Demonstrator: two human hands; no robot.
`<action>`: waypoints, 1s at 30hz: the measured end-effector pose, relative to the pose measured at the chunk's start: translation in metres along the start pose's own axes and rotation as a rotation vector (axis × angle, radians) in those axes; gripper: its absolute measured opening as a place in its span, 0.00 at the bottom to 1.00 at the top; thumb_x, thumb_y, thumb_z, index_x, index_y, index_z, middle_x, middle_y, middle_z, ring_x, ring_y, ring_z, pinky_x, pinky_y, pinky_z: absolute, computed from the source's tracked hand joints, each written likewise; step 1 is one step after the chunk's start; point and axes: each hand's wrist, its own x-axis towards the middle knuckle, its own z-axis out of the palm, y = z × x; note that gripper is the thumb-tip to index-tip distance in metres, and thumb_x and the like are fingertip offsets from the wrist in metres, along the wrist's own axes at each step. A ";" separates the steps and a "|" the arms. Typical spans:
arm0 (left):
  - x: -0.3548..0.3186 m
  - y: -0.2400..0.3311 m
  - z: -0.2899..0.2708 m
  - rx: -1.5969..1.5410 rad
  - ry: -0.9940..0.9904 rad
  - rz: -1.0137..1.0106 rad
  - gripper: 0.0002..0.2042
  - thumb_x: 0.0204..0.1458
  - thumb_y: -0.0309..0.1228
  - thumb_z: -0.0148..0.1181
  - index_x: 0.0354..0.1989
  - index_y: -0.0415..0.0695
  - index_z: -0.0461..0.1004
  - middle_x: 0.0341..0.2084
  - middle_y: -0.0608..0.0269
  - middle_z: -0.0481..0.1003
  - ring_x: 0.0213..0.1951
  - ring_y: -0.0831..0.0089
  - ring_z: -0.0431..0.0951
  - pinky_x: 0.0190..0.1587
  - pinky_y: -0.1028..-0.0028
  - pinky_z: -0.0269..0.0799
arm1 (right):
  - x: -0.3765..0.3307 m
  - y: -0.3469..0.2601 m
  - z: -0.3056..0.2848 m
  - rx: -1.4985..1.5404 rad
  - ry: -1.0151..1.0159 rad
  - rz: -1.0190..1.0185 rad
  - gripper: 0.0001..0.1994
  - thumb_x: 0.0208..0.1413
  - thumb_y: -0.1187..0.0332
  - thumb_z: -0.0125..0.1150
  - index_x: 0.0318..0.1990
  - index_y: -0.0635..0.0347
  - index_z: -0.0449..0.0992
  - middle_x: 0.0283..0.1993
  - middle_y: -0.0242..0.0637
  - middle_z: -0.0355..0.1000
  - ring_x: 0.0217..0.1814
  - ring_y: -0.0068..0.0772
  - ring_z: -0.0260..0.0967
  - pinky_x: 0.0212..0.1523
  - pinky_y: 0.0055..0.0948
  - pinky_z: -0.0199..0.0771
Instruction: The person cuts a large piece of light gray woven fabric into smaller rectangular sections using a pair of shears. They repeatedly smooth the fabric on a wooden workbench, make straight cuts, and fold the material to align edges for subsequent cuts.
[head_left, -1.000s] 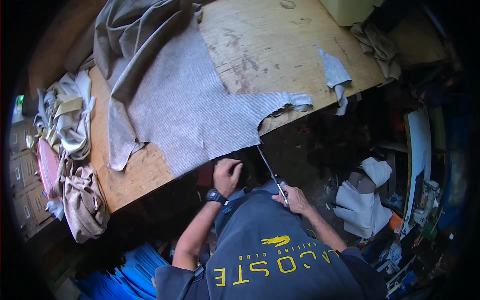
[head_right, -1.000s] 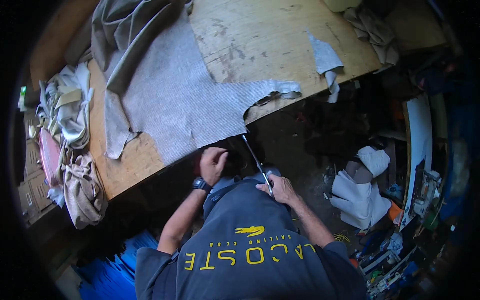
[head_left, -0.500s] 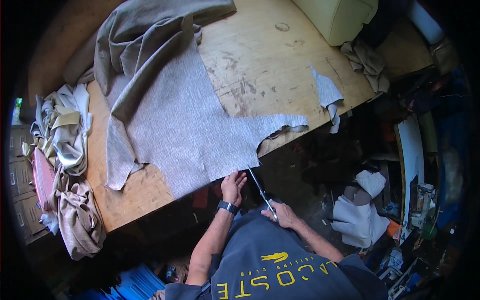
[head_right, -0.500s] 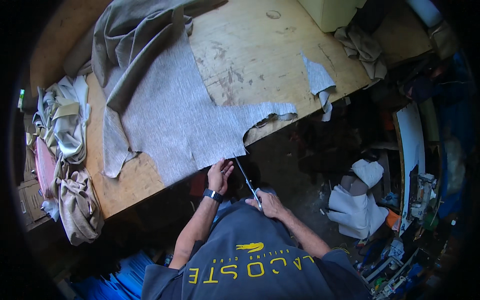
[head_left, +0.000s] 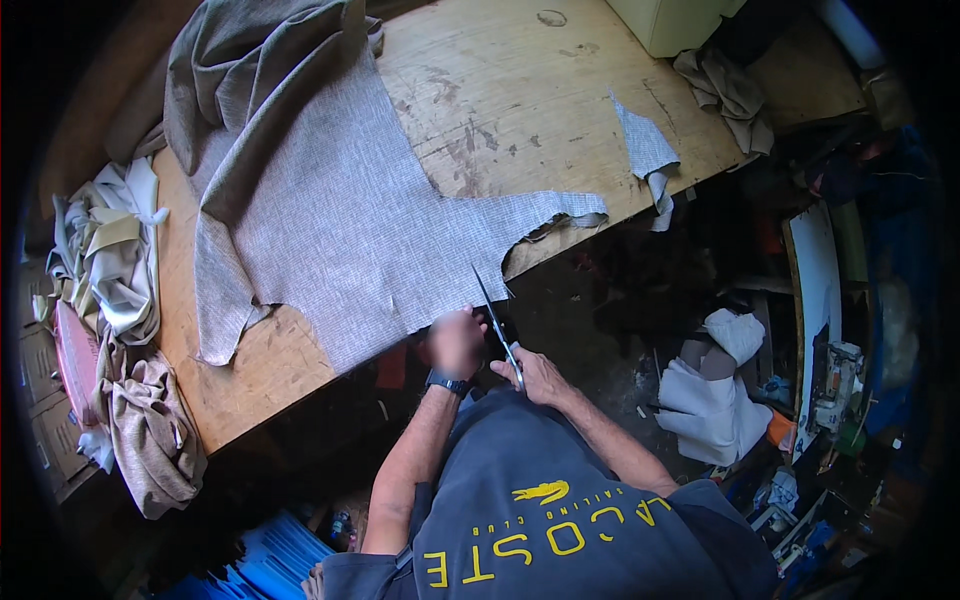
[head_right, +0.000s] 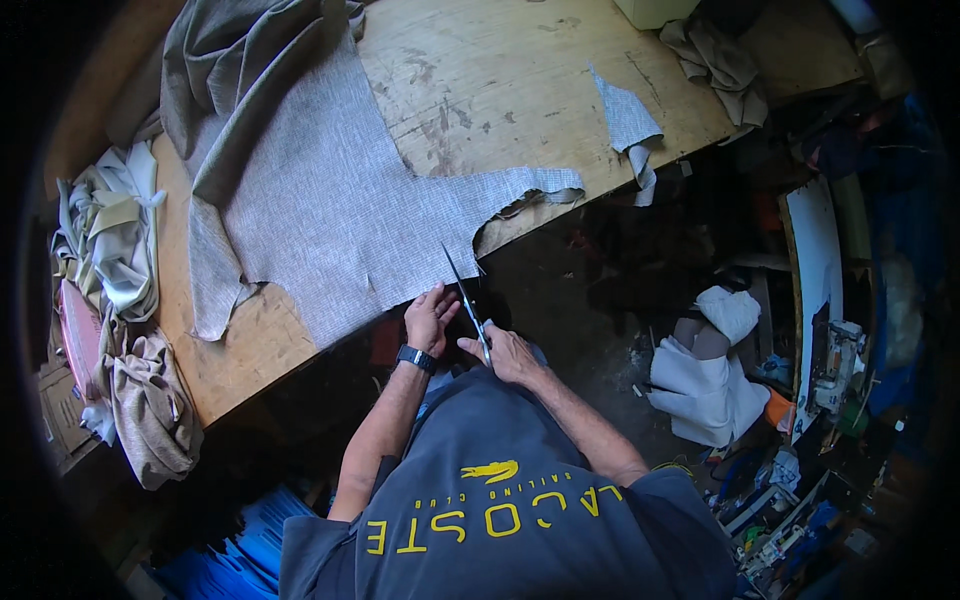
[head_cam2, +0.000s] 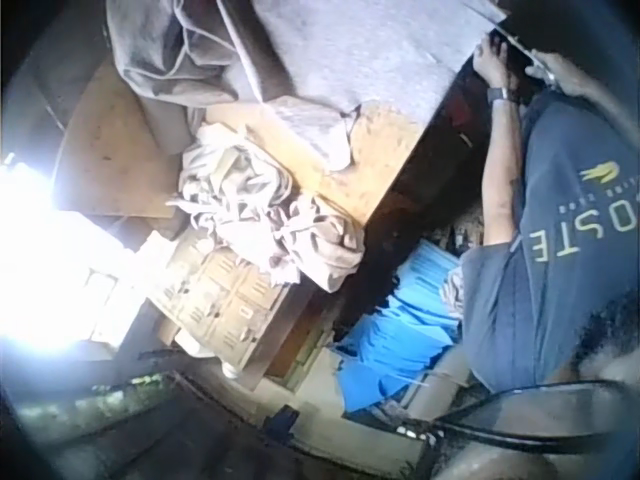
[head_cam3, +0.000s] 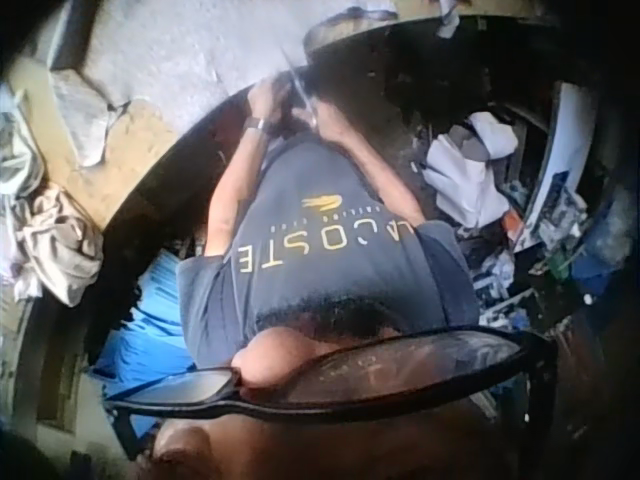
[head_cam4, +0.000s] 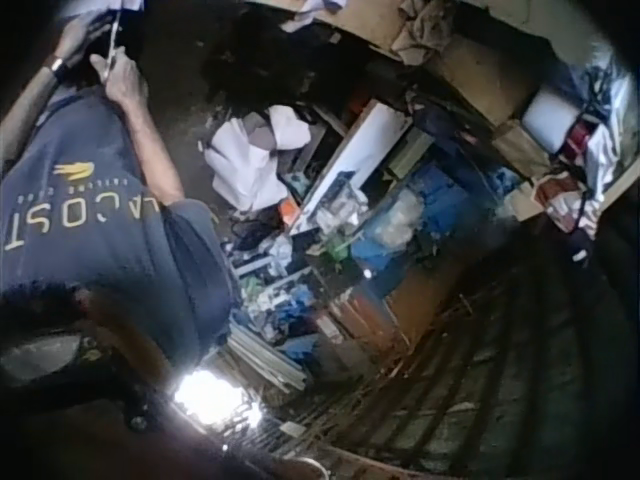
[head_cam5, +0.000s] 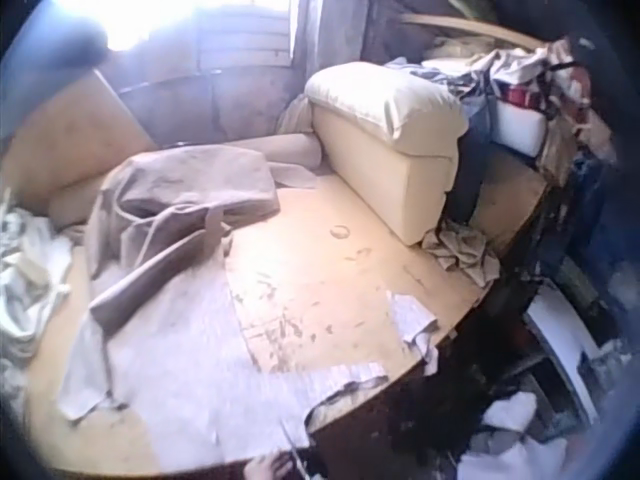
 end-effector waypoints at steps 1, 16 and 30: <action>-0.001 0.000 0.001 0.008 0.004 -0.004 0.13 0.59 0.35 0.63 0.44 0.38 0.72 0.41 0.61 0.76 0.47 0.68 0.78 0.49 0.66 0.77 | 0.000 0.000 0.000 -0.011 0.008 0.001 0.31 0.59 0.37 0.56 0.35 0.65 0.72 0.26 0.48 0.75 0.31 0.47 0.76 0.33 0.44 0.71; 0.001 0.003 -0.002 0.034 0.006 -0.013 0.13 0.58 0.35 0.65 0.43 0.39 0.72 0.42 0.59 0.76 0.46 0.67 0.78 0.47 0.67 0.79 | 0.021 -0.004 -0.008 -0.028 0.104 -0.087 0.27 0.60 0.43 0.60 0.28 0.63 0.73 0.17 0.35 0.69 0.20 0.30 0.69 0.25 0.34 0.68; 0.008 -0.002 -0.012 0.057 -0.010 -0.040 0.12 0.59 0.36 0.63 0.42 0.40 0.74 0.39 0.63 0.78 0.44 0.72 0.80 0.46 0.70 0.77 | 0.079 -0.020 -0.012 0.034 0.135 -0.093 0.30 0.59 0.41 0.60 0.22 0.63 0.70 0.16 0.35 0.67 0.15 0.26 0.67 0.20 0.34 0.68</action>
